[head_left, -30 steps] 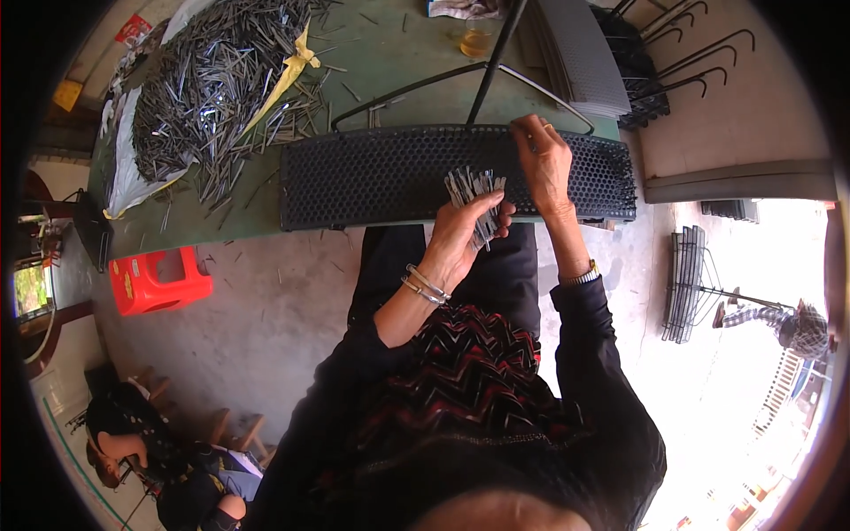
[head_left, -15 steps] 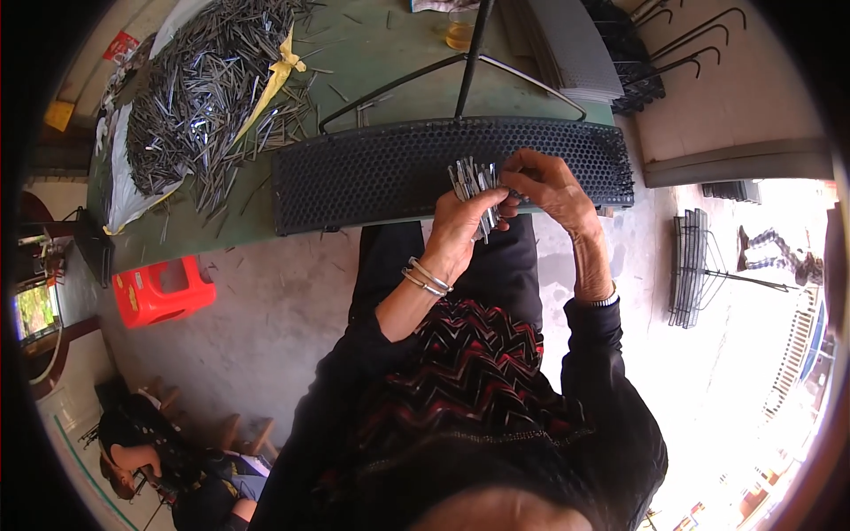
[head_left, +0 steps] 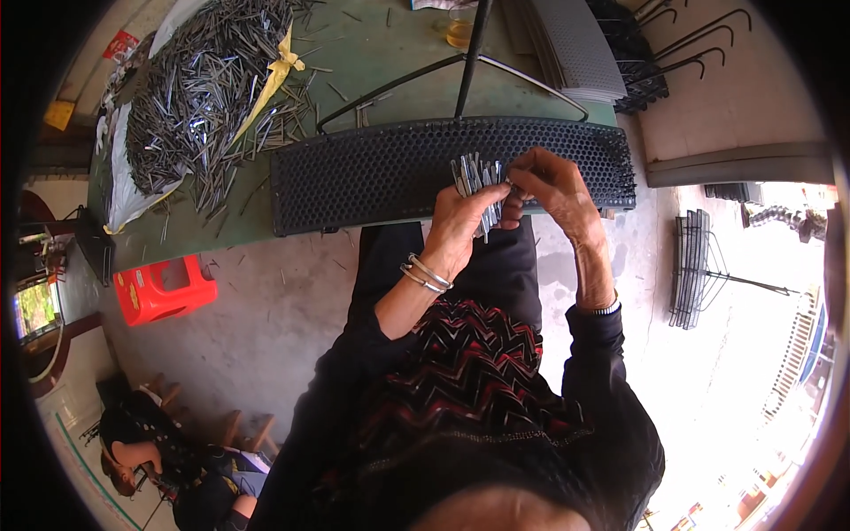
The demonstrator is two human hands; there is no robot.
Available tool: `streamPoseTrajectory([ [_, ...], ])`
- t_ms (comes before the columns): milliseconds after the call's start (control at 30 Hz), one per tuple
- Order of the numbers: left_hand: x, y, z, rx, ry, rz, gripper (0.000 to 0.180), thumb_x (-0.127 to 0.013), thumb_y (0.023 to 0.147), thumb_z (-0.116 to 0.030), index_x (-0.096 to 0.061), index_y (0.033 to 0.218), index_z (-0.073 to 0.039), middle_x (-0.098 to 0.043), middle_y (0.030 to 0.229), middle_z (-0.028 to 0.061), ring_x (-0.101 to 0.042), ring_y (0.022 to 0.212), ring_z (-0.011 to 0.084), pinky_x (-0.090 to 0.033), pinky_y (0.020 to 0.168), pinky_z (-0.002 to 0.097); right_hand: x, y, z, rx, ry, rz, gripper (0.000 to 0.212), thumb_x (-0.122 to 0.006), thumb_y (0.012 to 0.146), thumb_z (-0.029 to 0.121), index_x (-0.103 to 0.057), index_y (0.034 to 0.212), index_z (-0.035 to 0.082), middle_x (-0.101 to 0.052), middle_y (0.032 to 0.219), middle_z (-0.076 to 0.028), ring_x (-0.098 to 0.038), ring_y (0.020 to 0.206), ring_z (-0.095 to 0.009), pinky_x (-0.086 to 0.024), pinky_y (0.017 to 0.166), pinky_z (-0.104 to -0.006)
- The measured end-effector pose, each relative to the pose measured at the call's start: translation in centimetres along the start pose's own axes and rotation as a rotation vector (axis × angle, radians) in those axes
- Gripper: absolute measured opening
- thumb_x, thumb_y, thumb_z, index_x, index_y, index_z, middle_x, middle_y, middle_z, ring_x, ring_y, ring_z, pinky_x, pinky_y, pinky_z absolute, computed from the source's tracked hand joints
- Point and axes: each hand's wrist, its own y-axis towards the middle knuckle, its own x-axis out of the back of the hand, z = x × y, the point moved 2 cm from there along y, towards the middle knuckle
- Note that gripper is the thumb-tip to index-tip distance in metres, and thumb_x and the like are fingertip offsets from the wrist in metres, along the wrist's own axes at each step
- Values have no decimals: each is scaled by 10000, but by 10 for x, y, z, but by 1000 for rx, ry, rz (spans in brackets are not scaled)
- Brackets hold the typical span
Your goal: Assembling small metal pins into a perforated tray.
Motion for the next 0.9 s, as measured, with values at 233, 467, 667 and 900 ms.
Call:
streamPoseTrajectory([
  [233,-4,-2,3,-54,6,-51,199,-643,852,-120,-653,978,34,-698,853,133,-676,666,190,-565,542,291,0,-1,2,-25,-20,-21,153,-643,861,105,-610,921,-31,-625,795,-58,-575,716,-103,-474,671,-239],
  [467,-6,-4,3,-60,39,-74,213,-637,856,-122,-649,994,40,-697,865,144,-688,680,205,-567,535,298,2,-1,2,-13,-8,-5,152,-634,867,102,-611,920,-39,-625,789,-62,-581,691,-108,-479,647,-241],
  [667,0,-2,4,10,-72,-118,193,-648,857,-127,-647,985,16,-680,832,122,-682,690,208,-575,551,318,11,5,6,218,-177,-429,103,-602,889,56,-610,934,-36,-651,773,-76,-615,673,-108,-484,626,-232],
  [900,-6,-7,2,75,-101,-77,185,-675,847,-116,-627,978,6,-653,793,104,-659,675,212,-574,581,329,14,42,-3,490,-498,-686,75,-614,884,67,-618,930,8,-674,757,-76,-630,626,-105,-485,581,-240],
])
